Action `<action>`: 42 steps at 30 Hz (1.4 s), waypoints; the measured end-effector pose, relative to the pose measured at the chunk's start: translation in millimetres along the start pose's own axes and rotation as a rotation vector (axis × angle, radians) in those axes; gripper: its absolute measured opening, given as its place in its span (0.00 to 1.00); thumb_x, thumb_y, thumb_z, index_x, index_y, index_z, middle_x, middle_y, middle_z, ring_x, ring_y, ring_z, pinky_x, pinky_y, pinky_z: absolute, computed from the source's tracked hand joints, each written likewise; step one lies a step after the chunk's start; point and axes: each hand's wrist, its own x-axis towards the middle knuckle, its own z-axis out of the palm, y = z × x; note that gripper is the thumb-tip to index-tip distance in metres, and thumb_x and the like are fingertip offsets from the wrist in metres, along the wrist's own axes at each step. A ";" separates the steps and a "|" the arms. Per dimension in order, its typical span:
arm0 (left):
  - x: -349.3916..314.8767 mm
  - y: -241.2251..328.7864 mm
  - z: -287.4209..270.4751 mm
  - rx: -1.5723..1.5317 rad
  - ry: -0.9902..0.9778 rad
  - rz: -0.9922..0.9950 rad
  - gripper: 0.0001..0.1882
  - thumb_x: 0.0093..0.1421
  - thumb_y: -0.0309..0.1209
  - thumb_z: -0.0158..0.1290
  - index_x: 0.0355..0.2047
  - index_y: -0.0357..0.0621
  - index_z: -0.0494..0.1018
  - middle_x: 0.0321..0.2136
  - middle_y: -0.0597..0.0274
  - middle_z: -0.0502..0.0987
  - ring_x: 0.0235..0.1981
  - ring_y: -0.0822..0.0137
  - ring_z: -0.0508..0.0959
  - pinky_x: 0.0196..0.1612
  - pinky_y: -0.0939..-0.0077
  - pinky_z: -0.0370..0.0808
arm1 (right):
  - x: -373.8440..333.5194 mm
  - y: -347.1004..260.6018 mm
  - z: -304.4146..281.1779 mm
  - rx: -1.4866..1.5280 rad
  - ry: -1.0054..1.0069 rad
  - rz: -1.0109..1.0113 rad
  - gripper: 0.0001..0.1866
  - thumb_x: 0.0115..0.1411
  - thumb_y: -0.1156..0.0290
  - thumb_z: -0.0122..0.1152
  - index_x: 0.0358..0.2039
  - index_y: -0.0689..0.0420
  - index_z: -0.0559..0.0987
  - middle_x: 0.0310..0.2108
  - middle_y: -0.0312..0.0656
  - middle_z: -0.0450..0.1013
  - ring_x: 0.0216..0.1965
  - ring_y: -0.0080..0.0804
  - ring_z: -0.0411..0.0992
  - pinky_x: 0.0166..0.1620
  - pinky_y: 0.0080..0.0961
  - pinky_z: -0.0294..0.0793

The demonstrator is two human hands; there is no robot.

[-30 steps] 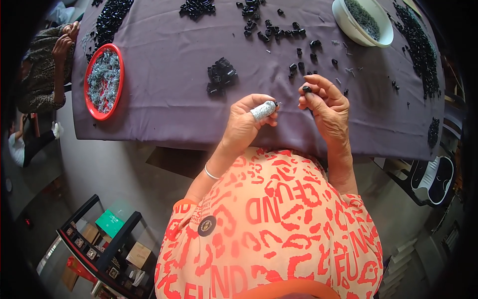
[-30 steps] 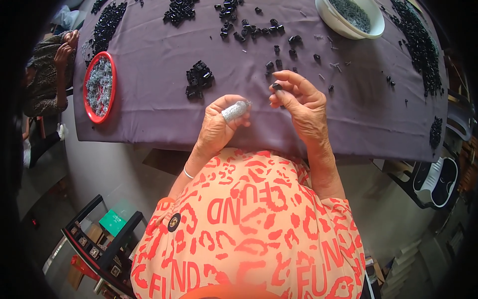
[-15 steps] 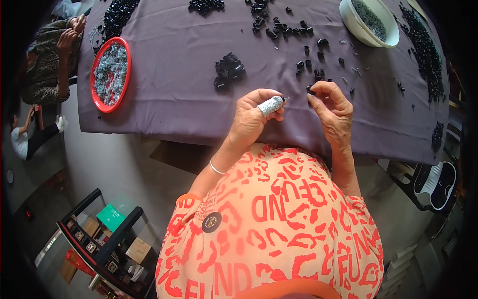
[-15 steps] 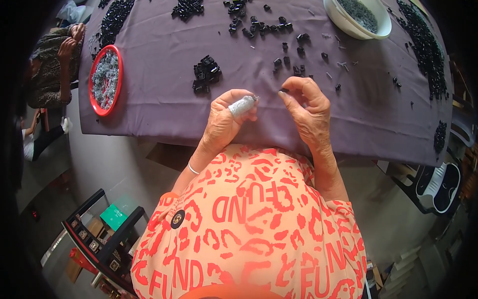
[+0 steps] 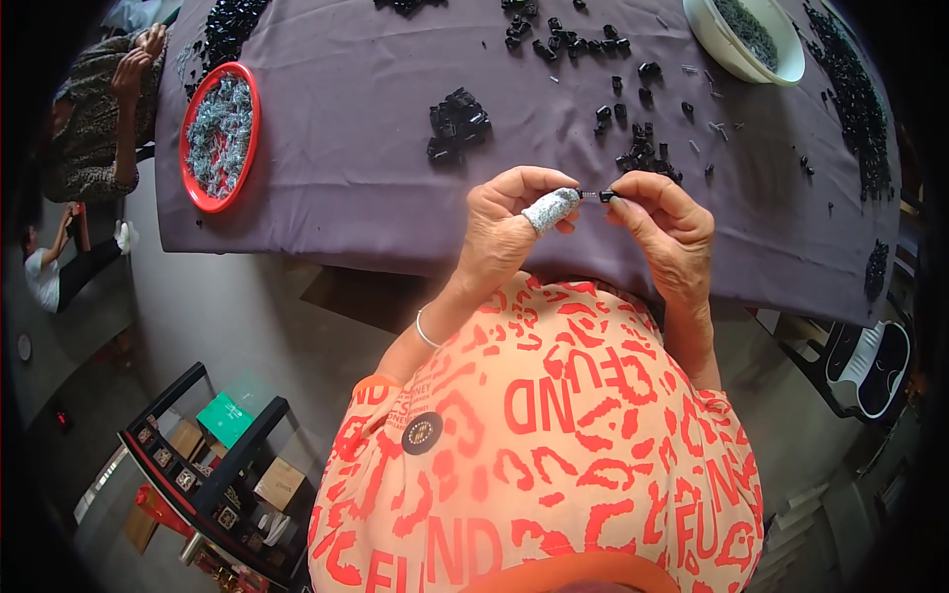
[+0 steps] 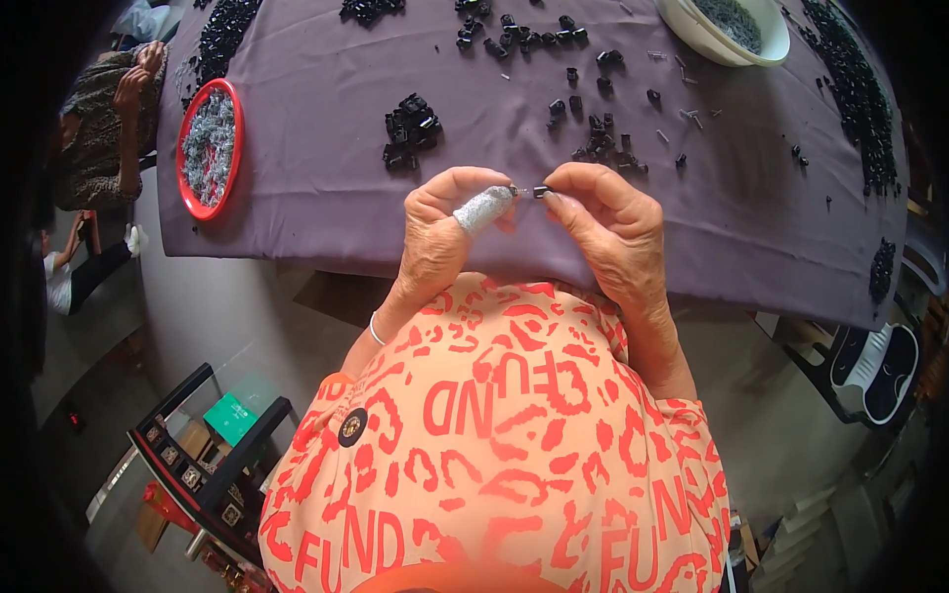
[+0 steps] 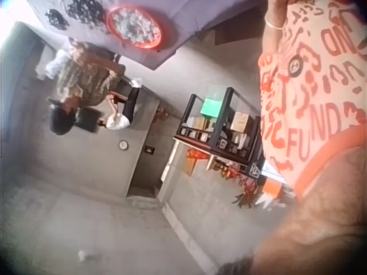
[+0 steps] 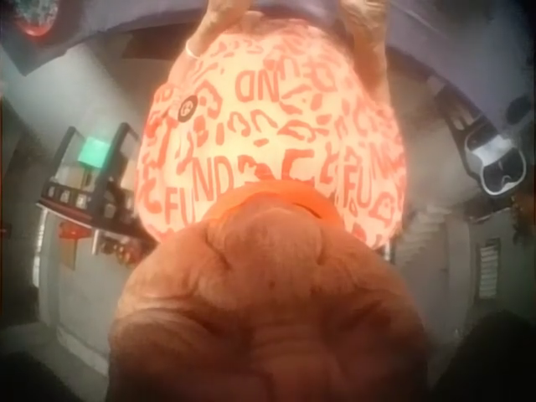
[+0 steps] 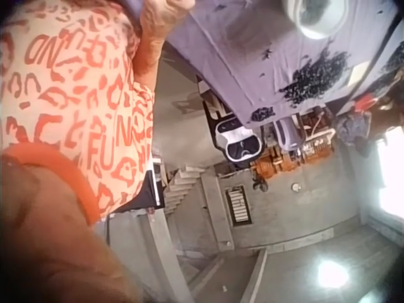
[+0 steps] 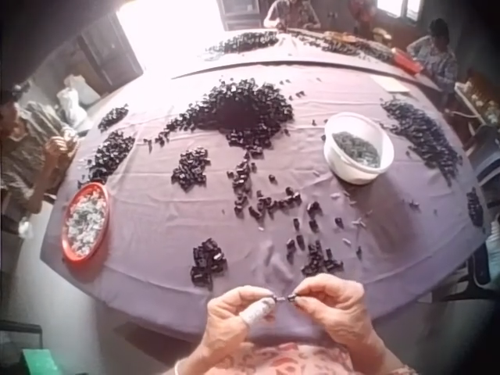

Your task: The person assembles small plastic components by repeatedly inserting small metal pins into plastic parts by hand.

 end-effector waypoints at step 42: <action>30.4 -16.8 -4.8 1.002 0.076 0.491 0.08 0.49 0.24 0.58 0.32 0.41 0.78 0.27 0.60 0.78 0.28 0.62 0.76 0.33 0.72 0.74 | 36.2 34.4 5.2 -1.082 -0.168 -0.518 0.10 0.49 0.83 0.58 0.34 0.62 0.74 0.30 0.46 0.71 0.34 0.45 0.72 0.37 0.34 0.73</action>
